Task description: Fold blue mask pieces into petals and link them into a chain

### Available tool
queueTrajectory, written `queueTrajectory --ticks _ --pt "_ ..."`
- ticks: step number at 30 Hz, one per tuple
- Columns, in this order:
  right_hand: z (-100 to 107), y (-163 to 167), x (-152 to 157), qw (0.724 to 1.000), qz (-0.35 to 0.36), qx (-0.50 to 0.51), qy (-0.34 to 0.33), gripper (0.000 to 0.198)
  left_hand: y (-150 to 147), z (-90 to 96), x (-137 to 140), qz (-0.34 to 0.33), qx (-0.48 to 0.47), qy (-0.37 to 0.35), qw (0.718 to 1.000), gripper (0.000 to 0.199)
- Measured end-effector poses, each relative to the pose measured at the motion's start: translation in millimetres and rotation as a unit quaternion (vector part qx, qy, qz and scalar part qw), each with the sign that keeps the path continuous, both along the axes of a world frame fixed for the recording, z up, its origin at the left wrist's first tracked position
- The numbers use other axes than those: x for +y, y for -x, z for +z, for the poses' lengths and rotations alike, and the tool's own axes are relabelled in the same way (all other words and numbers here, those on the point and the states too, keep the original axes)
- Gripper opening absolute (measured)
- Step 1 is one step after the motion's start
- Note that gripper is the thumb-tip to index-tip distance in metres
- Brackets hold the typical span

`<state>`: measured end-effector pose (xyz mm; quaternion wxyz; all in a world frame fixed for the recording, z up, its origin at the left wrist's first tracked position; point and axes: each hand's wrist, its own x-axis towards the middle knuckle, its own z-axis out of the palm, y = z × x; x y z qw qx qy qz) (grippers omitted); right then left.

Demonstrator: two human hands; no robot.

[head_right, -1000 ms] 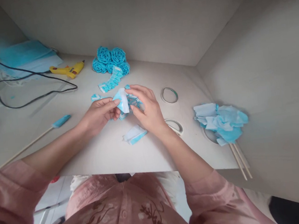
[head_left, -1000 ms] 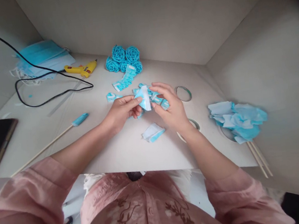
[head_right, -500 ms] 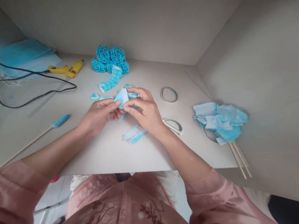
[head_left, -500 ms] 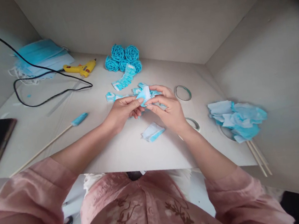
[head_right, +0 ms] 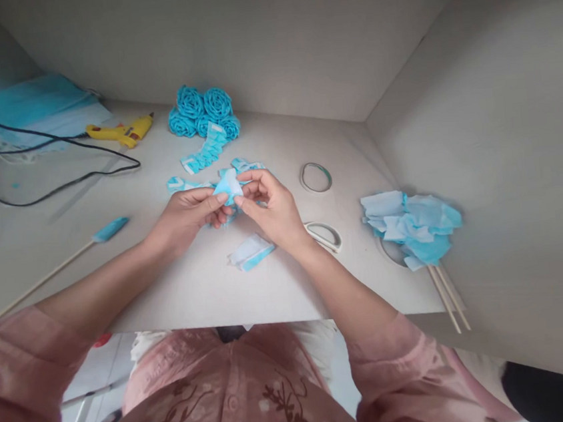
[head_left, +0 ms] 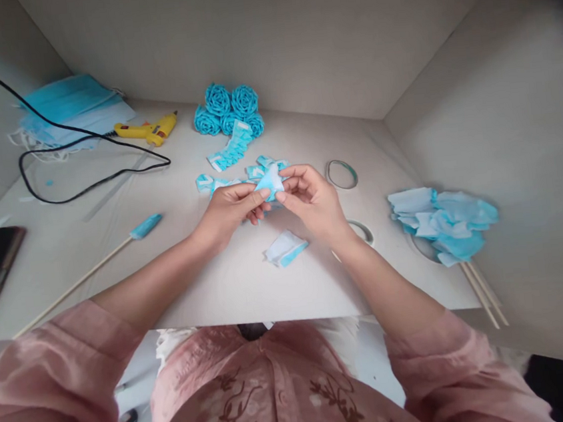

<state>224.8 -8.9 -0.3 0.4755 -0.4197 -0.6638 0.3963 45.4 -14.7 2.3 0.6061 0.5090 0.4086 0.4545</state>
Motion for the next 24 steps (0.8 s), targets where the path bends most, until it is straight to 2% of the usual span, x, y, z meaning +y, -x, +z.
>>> queueTrajectory --ticks 3,8,13,20,24 --pt "-2.4 -0.9 1.7 1.000 0.021 0.010 0.009 0.046 -0.7 1.2 -0.6 0.008 0.027 -0.027 0.999 0.038" --pt "-3.4 -0.4 1.2 0.999 0.032 0.015 0.003 0.045 -1.5 1.5 -0.8 0.015 0.041 -0.057 0.997 0.037" --pt "-3.3 0.3 -0.1 0.999 0.033 -0.003 0.020 0.045 -0.6 1.6 -0.5 0.013 0.051 -0.054 0.997 0.033" --pt "0.2 -0.2 -0.6 0.995 0.060 0.049 0.060 0.038 -3.0 3.2 -2.4 -0.024 0.078 -0.038 0.996 0.025" --pt "0.1 -1.4 -0.9 0.994 0.064 0.035 0.081 0.032 -4.1 0.6 -2.3 -0.048 0.090 -0.052 0.993 0.023"
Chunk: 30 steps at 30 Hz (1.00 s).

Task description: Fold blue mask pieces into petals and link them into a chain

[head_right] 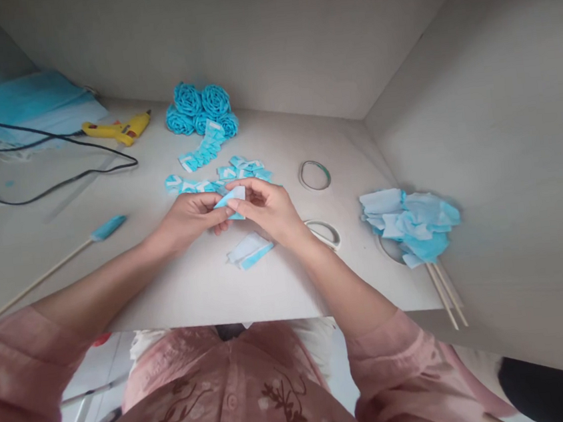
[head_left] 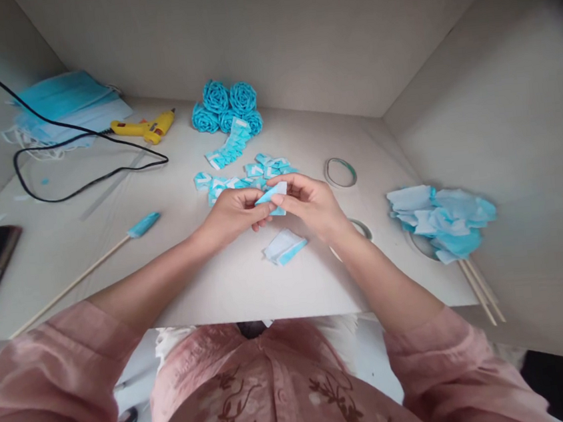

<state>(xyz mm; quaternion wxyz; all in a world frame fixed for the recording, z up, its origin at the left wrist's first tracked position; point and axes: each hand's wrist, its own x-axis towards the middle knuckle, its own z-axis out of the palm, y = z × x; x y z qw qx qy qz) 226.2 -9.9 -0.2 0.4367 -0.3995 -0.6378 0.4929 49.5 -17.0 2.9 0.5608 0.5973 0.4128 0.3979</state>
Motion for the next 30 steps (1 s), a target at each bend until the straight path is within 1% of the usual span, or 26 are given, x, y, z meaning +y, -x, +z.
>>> queueTrajectory --ticks 3,6,8,10,12,15,18,25,27,30 --pt "-1.9 -1.2 0.7 1.000 -0.015 -0.023 -0.016 0.022 -0.1 -2.2 0.3 -0.007 0.015 -0.008 1.000 0.021" --pt "-2.0 -1.0 0.6 0.997 -0.031 -0.046 -0.047 0.015 -0.1 -3.7 1.0 -0.010 0.018 -0.007 1.000 0.021" --pt "0.0 0.0 -0.6 0.993 -0.050 -0.070 -0.079 0.011 -0.1 -3.6 1.3 -0.011 0.013 0.001 1.000 0.021" --pt "3.0 0.9 -2.4 0.984 -0.069 -0.096 -0.130 0.007 0.2 -2.2 1.2 -0.010 0.002 0.011 1.000 0.021" --pt "5.8 1.0 -4.1 0.968 -0.079 -0.123 -0.203 0.005 0.8 0.3 0.5 -0.009 -0.013 0.019 1.000 0.020" --pt "7.6 -0.6 -4.8 0.932 -0.081 -0.164 -0.314 0.013 1.7 4.1 -1.1 -0.009 -0.043 0.032 0.999 0.020" --pt "6.5 -2.9 -3.7 0.902 -0.082 -0.192 -0.378 0.019 2.2 5.5 -2.0 -0.006 -0.072 0.049 0.996 0.017" --pt "1.5 -5.2 -1.1 0.877 -0.079 -0.219 -0.421 0.032 2.0 3.0 -1.6 -0.001 -0.109 0.071 0.991 0.016" --pt "1.0 -5.3 -0.8 0.874 -0.078 -0.217 -0.427 0.033 2.0 2.7 -1.6 -0.004 -0.116 0.074 0.991 0.017" --pt "1.1 -5.6 -1.0 0.879 -0.077 -0.220 -0.415 0.034 1.7 2.9 -1.6 -0.007 -0.124 0.077 0.989 0.018"
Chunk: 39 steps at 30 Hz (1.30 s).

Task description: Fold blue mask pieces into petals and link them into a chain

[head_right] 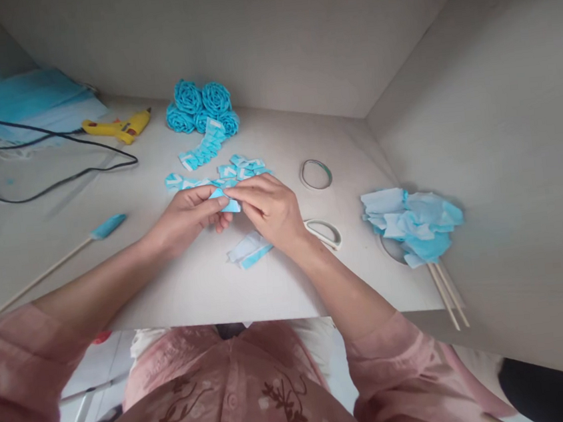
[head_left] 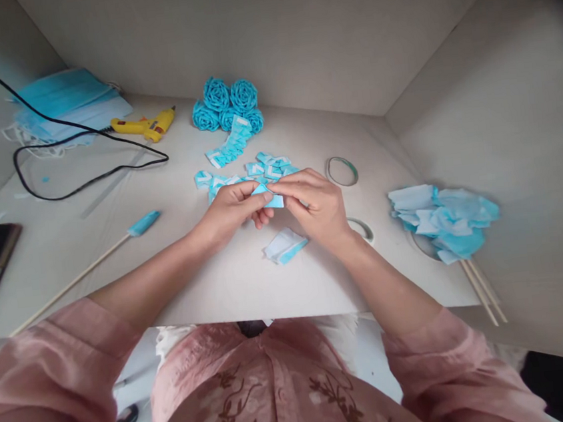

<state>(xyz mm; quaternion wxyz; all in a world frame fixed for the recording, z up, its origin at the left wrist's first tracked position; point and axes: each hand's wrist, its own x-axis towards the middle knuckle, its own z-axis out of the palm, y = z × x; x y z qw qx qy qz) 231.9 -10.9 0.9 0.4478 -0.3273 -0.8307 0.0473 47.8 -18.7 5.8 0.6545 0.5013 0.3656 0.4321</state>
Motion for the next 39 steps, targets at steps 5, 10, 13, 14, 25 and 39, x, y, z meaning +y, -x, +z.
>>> queueTrajectory --ticks 5,10,13,14,25,39 --pt "0.7 -0.5 -1.2 0.999 -0.009 -0.003 0.043 0.037 -1.0 0.7 -0.5 -0.002 -0.001 0.002 1.000 0.023" --pt "2.6 0.5 -3.4 0.997 -0.001 0.013 0.076 0.034 -0.3 -0.4 -0.6 -0.001 0.003 -0.001 1.000 0.023" --pt "5.5 1.0 -5.5 0.986 0.020 0.065 0.151 0.033 0.3 -1.3 0.6 0.017 0.008 -0.003 1.000 0.019" --pt "6.2 1.0 -5.8 0.977 0.030 0.094 0.189 0.034 0.3 -1.5 1.1 0.026 0.011 -0.006 1.000 0.018" --pt "0.0 8.5 0.5 0.893 0.073 0.197 0.398 0.043 -0.4 -1.1 2.2 0.074 0.048 -0.059 0.994 0.023" --pt "5.3 7.0 -1.3 0.890 0.041 0.215 0.401 0.024 -1.5 0.1 1.9 0.069 0.065 -0.046 0.994 0.019"
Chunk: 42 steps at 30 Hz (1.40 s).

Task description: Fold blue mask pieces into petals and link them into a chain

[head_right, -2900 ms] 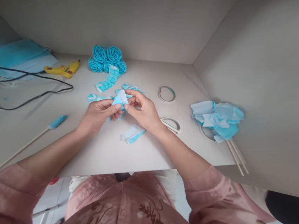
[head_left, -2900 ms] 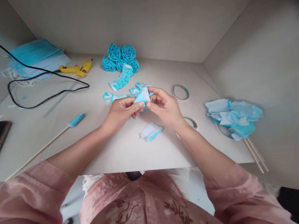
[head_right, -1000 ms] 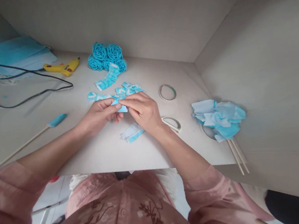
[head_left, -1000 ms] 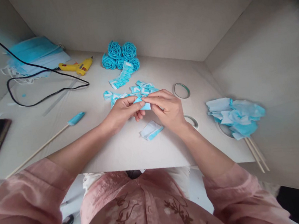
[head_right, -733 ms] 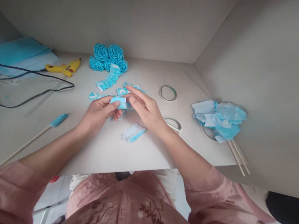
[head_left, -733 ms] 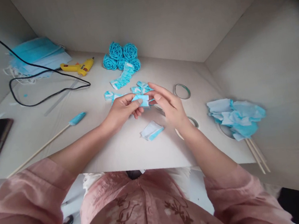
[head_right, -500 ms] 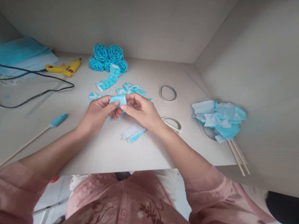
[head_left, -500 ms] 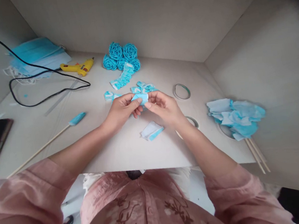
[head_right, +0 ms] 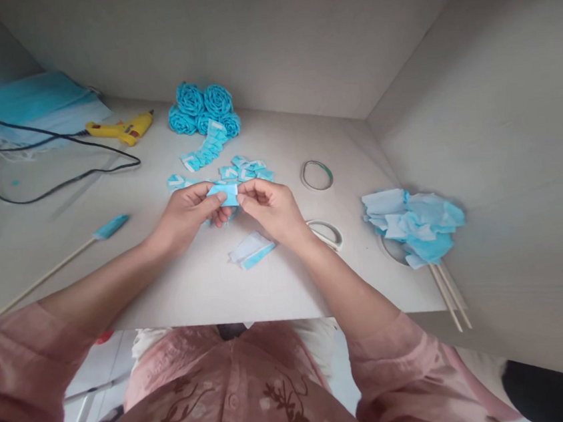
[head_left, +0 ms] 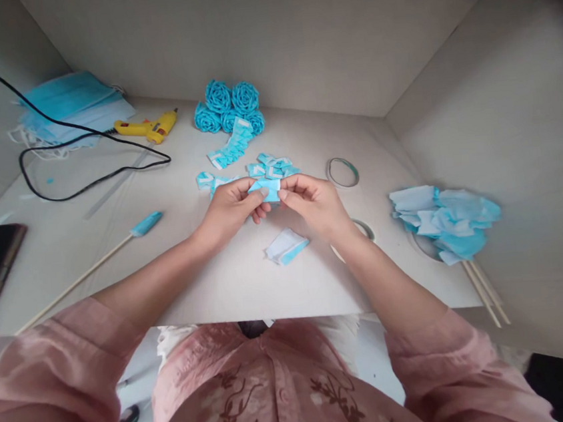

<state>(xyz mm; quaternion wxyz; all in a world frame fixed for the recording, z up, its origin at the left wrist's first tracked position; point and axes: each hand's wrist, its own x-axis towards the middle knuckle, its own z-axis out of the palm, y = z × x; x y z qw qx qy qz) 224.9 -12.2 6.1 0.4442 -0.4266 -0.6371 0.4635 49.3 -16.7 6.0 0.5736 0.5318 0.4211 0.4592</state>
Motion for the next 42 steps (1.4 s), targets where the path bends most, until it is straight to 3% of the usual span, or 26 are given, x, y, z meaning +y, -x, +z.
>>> queueTrajectory --ticks 8,14,21,23,26,28,31,38,42 --pt "3.5 -0.2 -1.0 1.000 0.007 -0.005 -0.002 0.030 -0.4 1.6 -1.8 -0.007 0.009 -0.010 1.000 0.019" --pt "1.0 -1.4 2.7 0.999 -0.013 -0.031 -0.031 0.025 1.2 0.9 -1.5 -0.034 -0.043 0.022 0.998 0.023" --pt "-1.4 -3.3 4.1 0.998 0.010 -0.037 -0.047 0.024 1.9 1.4 0.5 -0.021 -0.004 -0.014 1.000 0.020" --pt "0.9 -12.0 12.4 0.998 -0.016 -0.023 -0.060 0.027 3.3 2.5 2.0 -0.005 -0.013 -0.017 1.000 0.019" --pt "8.2 -33.0 32.1 0.986 -0.136 0.000 -0.097 0.029 6.4 2.1 6.6 0.024 -0.028 -0.018 0.999 0.017" --pt "13.1 -48.1 42.6 0.980 -0.173 -0.030 -0.096 0.024 8.0 0.2 10.4 0.038 -0.037 -0.023 0.998 0.016" --pt "16.2 -64.5 42.0 0.975 -0.171 -0.135 -0.051 0.015 8.2 -3.1 14.4 0.047 -0.047 -0.030 0.997 0.013" --pt "7.1 -65.2 -12.8 0.905 -0.143 -0.400 -0.016 0.017 4.1 -3.4 14.5 0.056 -0.029 -0.035 0.997 0.007" --pt "2.0 -56.1 -24.0 0.840 -0.194 -0.506 -0.005 0.024 3.1 -4.7 13.9 0.054 -0.021 -0.039 0.998 0.007"
